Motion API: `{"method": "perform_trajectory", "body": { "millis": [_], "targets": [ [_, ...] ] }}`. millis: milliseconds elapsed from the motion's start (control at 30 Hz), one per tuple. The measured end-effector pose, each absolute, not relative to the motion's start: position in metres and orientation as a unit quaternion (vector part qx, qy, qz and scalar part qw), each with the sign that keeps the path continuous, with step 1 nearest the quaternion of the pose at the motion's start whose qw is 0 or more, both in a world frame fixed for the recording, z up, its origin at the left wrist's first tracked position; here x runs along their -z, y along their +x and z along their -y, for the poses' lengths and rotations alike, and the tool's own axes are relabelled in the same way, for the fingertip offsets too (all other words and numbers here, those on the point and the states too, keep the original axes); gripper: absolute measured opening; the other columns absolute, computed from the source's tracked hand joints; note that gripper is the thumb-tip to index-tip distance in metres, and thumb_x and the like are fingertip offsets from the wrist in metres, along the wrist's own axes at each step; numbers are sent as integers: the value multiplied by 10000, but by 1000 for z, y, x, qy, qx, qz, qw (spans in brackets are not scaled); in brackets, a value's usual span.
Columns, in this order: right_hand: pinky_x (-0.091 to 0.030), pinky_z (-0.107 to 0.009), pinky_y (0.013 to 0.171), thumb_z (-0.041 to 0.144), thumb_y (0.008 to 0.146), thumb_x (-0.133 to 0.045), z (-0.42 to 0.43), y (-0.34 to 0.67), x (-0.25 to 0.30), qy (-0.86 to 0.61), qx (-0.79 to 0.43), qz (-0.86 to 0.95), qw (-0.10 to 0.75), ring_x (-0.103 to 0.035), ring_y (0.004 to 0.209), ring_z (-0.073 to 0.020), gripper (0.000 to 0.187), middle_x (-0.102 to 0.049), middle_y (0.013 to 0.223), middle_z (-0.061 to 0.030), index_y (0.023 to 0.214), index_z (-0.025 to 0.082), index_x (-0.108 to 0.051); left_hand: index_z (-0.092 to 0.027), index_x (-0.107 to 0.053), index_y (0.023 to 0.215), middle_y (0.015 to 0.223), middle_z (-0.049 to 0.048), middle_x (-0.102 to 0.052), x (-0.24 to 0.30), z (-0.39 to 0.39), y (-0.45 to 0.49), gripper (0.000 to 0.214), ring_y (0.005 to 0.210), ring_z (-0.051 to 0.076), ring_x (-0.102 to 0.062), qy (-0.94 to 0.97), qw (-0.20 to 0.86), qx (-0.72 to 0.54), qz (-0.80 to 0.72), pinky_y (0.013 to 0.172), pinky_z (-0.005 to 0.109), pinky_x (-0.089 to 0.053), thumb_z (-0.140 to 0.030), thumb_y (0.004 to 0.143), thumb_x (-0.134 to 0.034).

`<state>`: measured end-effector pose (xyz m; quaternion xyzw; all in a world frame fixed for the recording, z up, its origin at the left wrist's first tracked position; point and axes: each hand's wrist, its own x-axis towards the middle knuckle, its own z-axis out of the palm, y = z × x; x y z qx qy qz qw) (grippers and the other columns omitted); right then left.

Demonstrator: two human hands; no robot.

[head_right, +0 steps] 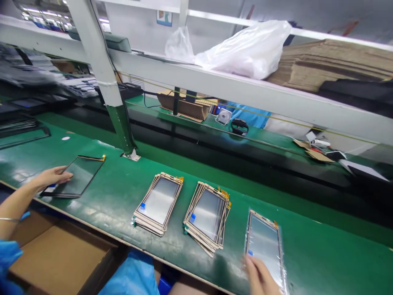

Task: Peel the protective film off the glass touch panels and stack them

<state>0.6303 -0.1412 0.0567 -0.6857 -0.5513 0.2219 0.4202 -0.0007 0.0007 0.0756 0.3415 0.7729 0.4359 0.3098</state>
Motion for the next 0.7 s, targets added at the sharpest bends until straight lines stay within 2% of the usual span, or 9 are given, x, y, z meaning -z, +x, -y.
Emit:
{"method": "perform_trajectory", "body": {
  "millis": [67,133,200,233,300,367,433,567,700],
  "targets": [
    [-533,-360,655,586,812,-520,101,593,-51,-627,-282,605,402,-637,741,-235,374,-677,824,-82,801,240,-659,-151,-647,842,657,-7,-660,-75,-7,-3,134,1064,308,-594,372,231,-435,-787,965,456,-416,-118,712,-650],
    [-510,-342,751,461,863,-466,46,548,-45,-555,-316,663,390,-623,870,-221,317,-666,924,-87,870,208,-657,-150,-654,829,1029,42,-679,-71,-11,7,145,1333,405,-291,438,122,-434,-778,1083,569,-179,-165,686,-675],
    [-461,-359,859,401,825,-499,-12,510,-36,-555,-285,667,406,-605,910,-217,267,-654,934,-100,837,178,-644,-150,-646,937,1385,30,-478,-61,-11,29,266,1386,422,-110,508,60,-426,-746,1101,585,-13,-215,683,-692],
    [-453,-370,861,383,818,-502,-37,496,-30,-563,-281,660,411,-604,892,-218,261,-648,944,-116,831,162,-639,-154,-639,974,1451,26,-399,-54,-11,45,308,1387,410,-127,531,58,-423,-732,1113,563,-22,-240,684,-697],
    [-465,-371,801,359,803,-518,-75,480,-17,-580,-281,641,417,-609,785,-205,242,-648,847,-110,748,149,-625,-158,-632,1034,1462,63,-378,-37,-11,84,329,1373,358,-240,600,83,-406,-684,1132,481,-153,-303,740,-661],
    [-474,-340,703,340,791,-550,-97,475,-3,-590,-287,628,419,-589,662,-174,232,-626,702,-56,658,155,-592,-154,-625,1081,1412,125,-430,-19,-10,127,346,1328,328,-341,660,124,-385,-633,1117,471,-221,-340,791,-598],
    [-461,-314,645,331,778,-577,-104,475,7,-597,-284,617,428,-559,601,-153,241,-585,615,-10,606,163,-560,-180,-605,1148,1407,134,-432,-5,-8,169,369,1309,296,-379,695,193,-366,-588,1104,476,-257,-353,829,-534],
    [-441,-372,771,361,763,-549,-97,470,4,-588,-245,608,474,-556,761,-206,248,-592,716,-54,583,190,-538,-168,-542,1253,1464,147,-355,3,-12,227,488,1369,286,-285,676,329,-373,-544,1140,466,-182,-361,805,-558],
    [-413,-389,868,376,825,-473,-85,455,-26,-544,-239,611,523,-551,912,-223,215,-617,889,-79,751,196,-565,-131,-400,1374,1515,180,-247,-6,-27,245,745,1414,306,-163,626,406,-406,-527,1160,460,-79,-375,721,-661]
  ]
}}
